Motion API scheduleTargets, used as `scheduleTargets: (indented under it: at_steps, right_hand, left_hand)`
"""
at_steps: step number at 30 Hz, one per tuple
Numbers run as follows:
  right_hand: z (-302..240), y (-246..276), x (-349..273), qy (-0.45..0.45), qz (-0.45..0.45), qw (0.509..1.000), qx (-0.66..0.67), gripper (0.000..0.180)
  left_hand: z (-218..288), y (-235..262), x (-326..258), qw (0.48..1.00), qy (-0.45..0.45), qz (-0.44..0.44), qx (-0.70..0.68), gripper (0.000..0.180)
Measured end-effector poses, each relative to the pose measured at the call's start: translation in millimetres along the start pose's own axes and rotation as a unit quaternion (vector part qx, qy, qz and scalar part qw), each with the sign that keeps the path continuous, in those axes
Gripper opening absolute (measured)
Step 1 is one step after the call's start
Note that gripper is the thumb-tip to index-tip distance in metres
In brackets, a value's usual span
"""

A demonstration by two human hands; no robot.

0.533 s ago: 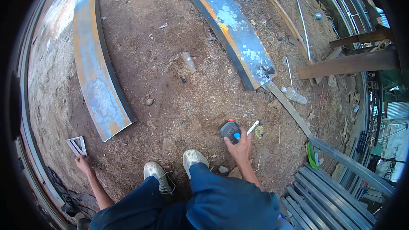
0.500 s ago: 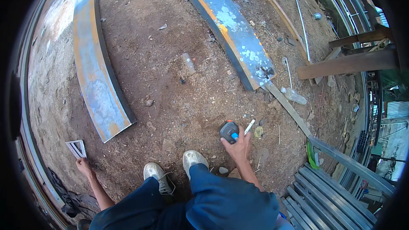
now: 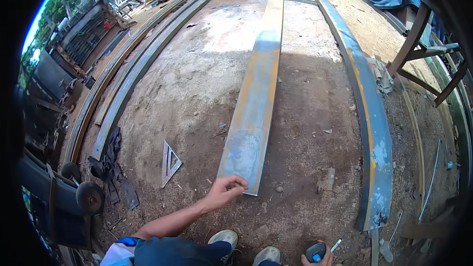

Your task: Marking measurements on steel beams using a speed square and marker.

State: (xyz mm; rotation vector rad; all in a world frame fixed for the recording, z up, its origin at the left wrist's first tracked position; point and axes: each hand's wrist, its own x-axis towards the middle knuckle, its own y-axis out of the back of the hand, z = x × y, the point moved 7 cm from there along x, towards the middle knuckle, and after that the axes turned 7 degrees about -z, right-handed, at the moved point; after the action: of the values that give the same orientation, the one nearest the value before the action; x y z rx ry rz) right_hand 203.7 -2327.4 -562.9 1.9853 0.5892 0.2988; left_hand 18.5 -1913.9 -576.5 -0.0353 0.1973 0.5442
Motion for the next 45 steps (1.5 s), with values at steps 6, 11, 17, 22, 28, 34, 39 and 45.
scheduleTargets:
  at_steps: [6, 11, 17, 22, 28, 34, 39, 45]
  right_hand:
    - [-149.4, 13.6, 20.1, 0.321, -0.103, 0.916, 0.217, 0.084]
    - [-201.5, -5.3, 22.1, 0.354, -0.183, 0.852, 0.339, 0.062]
    - [-162.5, -45.7, 33.3, 0.097, -0.152, 0.933, 0.312, 0.025]
    - [-154.5, -77.5, 23.7, 0.010, -0.232, 0.888, 0.398, 0.018]
    - [-163.3, -130.1, -8.1, 0.095, -0.321, 0.854, 0.399, 0.011]
    - [-163.5, -90.1, 12.7, 0.094, -0.270, 0.932, 0.223, 0.015]
    - [-8.9, -102.3, -32.6, 0.022, -0.118, 0.992, 0.045, 0.027]
    - [53.6, -65.7, -98.7, -0.117, 0.005, 0.993, -0.019, 0.020]
  left_hand:
    - [-18.6, -180.4, -58.6, 0.774, 0.285, -0.322, -0.466, 0.061]
    - [-45.5, -163.7, -85.9, 0.680, 0.322, -0.291, -0.591, 0.048]
    - [-48.0, -130.7, -58.0, 0.940, 0.169, -0.244, -0.171, 0.038]
    - [-61.6, -137.5, -59.3, 0.923, 0.215, -0.196, -0.251, 0.053]
    - [-114.3, -184.9, -102.0, 0.801, 0.317, -0.131, -0.491, 0.058]
    - [-113.2, -186.4, -104.0, 0.907, 0.122, -0.354, -0.195, 0.048]
    - [-125.2, -223.9, -154.1, 0.843, -0.047, -0.535, 0.020, 0.040]
    - [-139.9, -214.9, -122.9, 0.841, 0.112, -0.524, 0.076, 0.040]
